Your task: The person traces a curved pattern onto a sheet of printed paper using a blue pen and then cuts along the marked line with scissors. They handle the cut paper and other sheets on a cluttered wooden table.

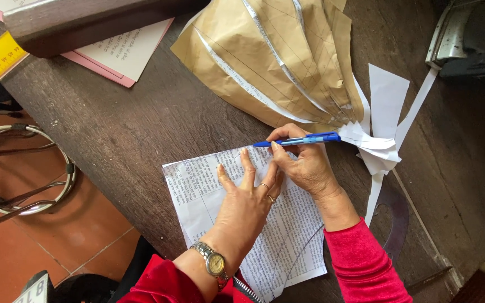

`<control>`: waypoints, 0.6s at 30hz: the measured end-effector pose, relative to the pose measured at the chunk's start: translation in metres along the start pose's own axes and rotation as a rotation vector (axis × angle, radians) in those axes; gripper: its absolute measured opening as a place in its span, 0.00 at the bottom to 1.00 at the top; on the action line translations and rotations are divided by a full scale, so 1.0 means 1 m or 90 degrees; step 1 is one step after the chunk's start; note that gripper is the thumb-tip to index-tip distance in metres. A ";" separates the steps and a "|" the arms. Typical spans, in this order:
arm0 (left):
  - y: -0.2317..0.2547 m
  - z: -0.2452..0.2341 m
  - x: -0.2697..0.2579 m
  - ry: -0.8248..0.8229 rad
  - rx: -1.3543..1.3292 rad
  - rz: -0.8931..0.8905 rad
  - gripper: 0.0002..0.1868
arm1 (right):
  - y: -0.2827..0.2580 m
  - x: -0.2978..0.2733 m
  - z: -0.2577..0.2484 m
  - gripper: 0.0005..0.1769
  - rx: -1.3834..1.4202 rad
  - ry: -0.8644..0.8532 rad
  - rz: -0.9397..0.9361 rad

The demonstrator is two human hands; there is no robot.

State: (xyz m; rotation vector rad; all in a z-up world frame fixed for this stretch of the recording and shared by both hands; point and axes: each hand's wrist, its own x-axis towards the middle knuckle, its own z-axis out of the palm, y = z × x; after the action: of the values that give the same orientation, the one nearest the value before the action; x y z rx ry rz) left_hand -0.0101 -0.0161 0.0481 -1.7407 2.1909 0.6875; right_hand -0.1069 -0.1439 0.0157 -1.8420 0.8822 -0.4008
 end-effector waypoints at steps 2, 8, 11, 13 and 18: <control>0.000 0.000 0.000 0.005 0.006 -0.001 0.41 | -0.006 0.002 0.001 0.06 -0.014 -0.005 -0.017; -0.001 -0.003 -0.001 0.009 0.025 0.003 0.39 | -0.009 0.003 0.002 0.06 -0.042 -0.009 -0.036; -0.001 -0.001 0.001 0.014 0.026 0.005 0.39 | -0.002 0.000 -0.009 0.06 -0.049 0.012 -0.020; -0.001 -0.005 0.000 0.015 0.023 0.006 0.39 | 0.001 -0.006 -0.016 0.06 -0.049 0.023 -0.003; -0.002 -0.014 -0.001 -0.019 0.033 0.016 0.40 | -0.002 -0.010 -0.020 0.06 -0.055 0.029 -0.011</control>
State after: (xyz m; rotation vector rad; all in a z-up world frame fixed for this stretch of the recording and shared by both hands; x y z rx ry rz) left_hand -0.0067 -0.0226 0.0602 -1.6702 2.1944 0.6523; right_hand -0.1256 -0.1494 0.0272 -1.9263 0.9276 -0.4219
